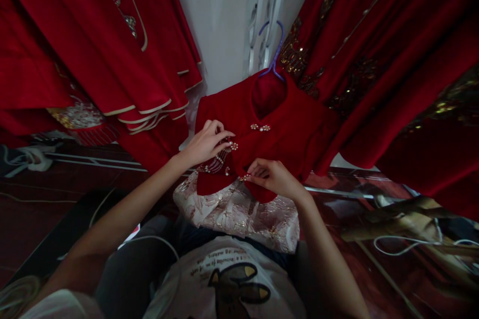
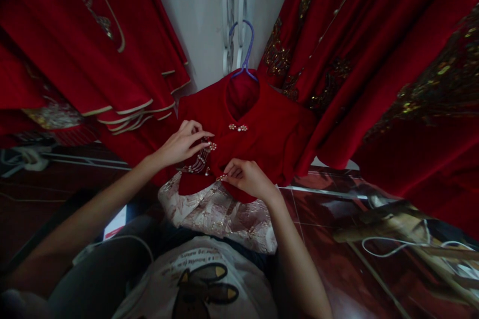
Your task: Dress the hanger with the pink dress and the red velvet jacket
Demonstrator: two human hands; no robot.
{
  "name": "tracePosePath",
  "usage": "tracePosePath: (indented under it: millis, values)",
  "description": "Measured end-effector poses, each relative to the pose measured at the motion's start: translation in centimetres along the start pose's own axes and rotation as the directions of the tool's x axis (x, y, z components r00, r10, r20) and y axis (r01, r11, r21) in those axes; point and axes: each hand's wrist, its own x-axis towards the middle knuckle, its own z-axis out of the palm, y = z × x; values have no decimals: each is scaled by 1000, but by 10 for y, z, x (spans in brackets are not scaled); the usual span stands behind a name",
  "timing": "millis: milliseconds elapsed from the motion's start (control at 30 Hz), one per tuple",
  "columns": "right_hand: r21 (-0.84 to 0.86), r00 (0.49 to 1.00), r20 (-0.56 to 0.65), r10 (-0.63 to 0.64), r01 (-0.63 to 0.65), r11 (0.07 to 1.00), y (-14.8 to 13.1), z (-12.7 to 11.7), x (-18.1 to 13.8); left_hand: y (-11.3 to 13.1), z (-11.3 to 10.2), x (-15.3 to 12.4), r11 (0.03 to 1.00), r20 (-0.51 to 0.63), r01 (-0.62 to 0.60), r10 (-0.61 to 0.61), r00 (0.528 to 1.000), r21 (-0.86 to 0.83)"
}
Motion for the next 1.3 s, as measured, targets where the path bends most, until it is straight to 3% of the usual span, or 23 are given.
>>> tracePosePath:
  millis: [100, 400, 700, 800, 933, 1133, 1300]
  values:
    - [-2, 1000, -1, -5, 5, 1000, -1, -2, -1, -4, -4, 10, 993, 53, -115, 114, 992, 16]
    - [3, 1000, 2, -22, 22, 1000, 3, -1, -1, 3, -7, 21, 947, 147, -294, 275, 950, 129]
    - [9, 1000, -24, -6, 6, 1000, -1, -8, -5, 0, 3, 26, 826, 137, -418, 397, 908, 378]
    - [7, 1000, 0, 13, -13, 1000, -6, -15, -10, 6, 4, 34, 872, 45, -381, 387, 921, 308]
    - [28, 994, 111, 9, -12, 1000, -13, -24, -21, 25, 5, 53, 951, -106, -258, 278, 955, 168]
    - [27, 990, 143, -3, -1, 1000, -23, -31, -33, 50, 14, 80, 953, -97, -197, 224, 970, 232]
    - [63, 969, 246, 15, -32, 997, -25, -37, -37, 52, 11, 89, 920, -61, -269, 298, 953, 284]
